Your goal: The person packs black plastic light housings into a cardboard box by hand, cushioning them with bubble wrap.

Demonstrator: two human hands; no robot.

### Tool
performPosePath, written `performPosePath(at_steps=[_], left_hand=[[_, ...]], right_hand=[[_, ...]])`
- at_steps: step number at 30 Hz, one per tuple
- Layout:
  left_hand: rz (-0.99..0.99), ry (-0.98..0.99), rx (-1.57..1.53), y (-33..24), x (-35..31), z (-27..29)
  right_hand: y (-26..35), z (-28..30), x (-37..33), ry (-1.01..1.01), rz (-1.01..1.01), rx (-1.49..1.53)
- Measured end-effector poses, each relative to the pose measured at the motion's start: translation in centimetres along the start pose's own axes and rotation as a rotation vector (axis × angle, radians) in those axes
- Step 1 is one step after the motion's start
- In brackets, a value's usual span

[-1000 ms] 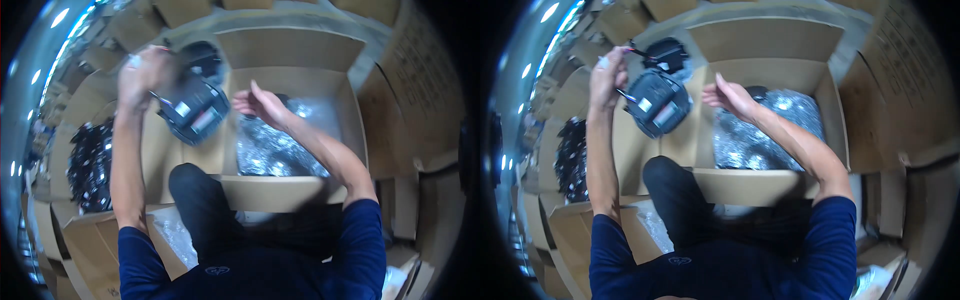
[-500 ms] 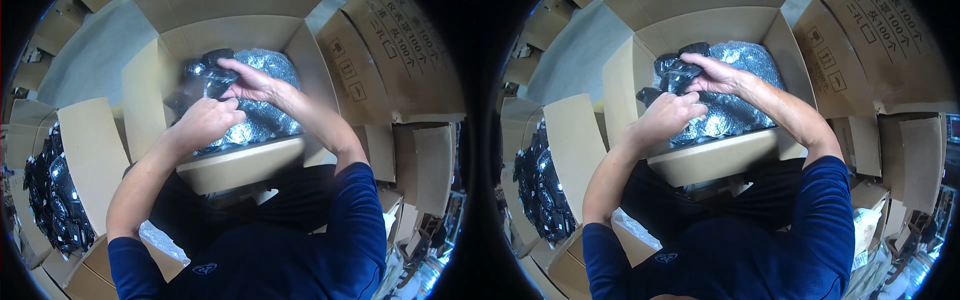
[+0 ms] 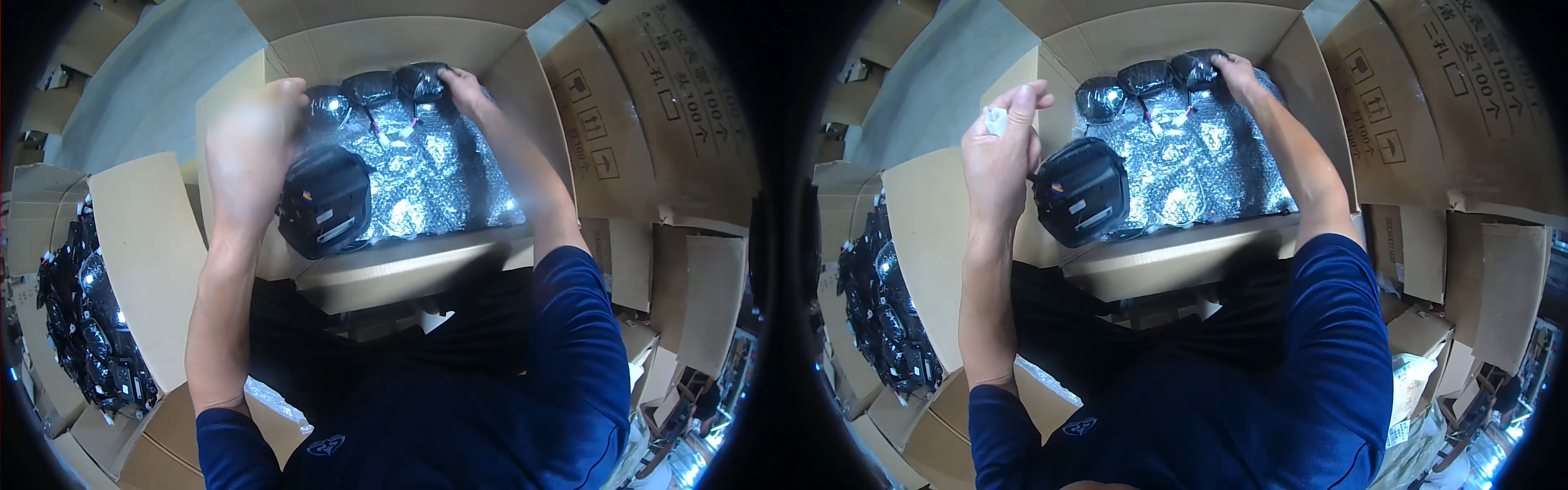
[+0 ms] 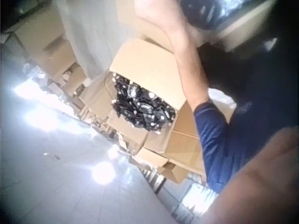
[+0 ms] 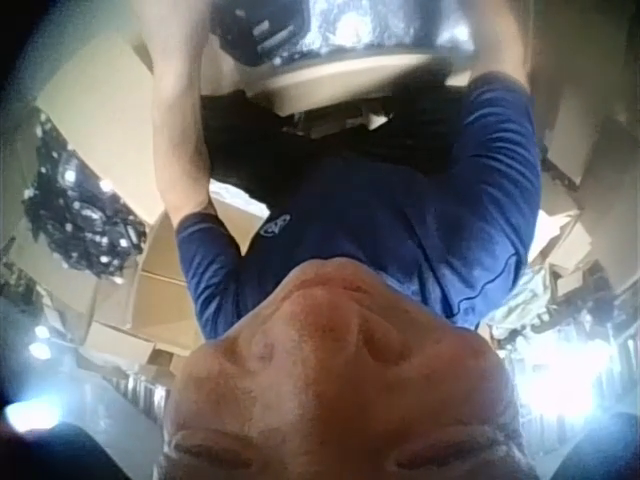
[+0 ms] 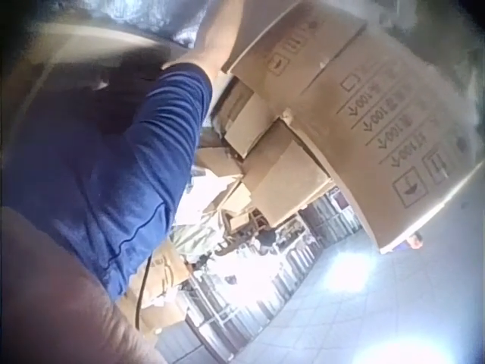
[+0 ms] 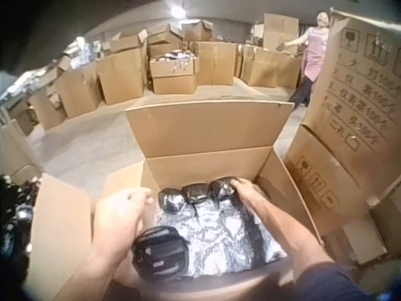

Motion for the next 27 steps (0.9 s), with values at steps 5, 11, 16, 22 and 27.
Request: performPosePath(at_steps=[5,11,16,22,27], left_hand=[[0.119,-0.298,-0.158,1.2,2.1,1.9],[-0.219,-0.195,0.145,2.4,3.3,2.3],[-0.758,0.466,0.272,0.5,-1.8,-3.9],[-0.997,0.49,0.332,0.1,-4.7,-6.1],[-0.998,0.498,0.462,1.9,-4.5,-4.7]], right_hand=[[3.6,-4.7,-2.7,-0.325,0.582,-1.044],[12.1,-10.4,-14.3,0.625,-0.264,-0.073],[16.1,-13.9,-22.9,0.909,-0.56,0.186],[12.9,-11.9,-22.9,0.995,-0.264,0.055],[8.7,-12.7,-21.9,1.049,-0.374,0.283]])
Point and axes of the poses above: each hand's wrist, its own x-axis towards the middle knuckle, its own z-axis out of the back of the hand, y = z × x, the point moved 3 cm from there along x, towards the middle knuckle, and after that the axes turned 4 degrees about -y, right-handed, at the moved point
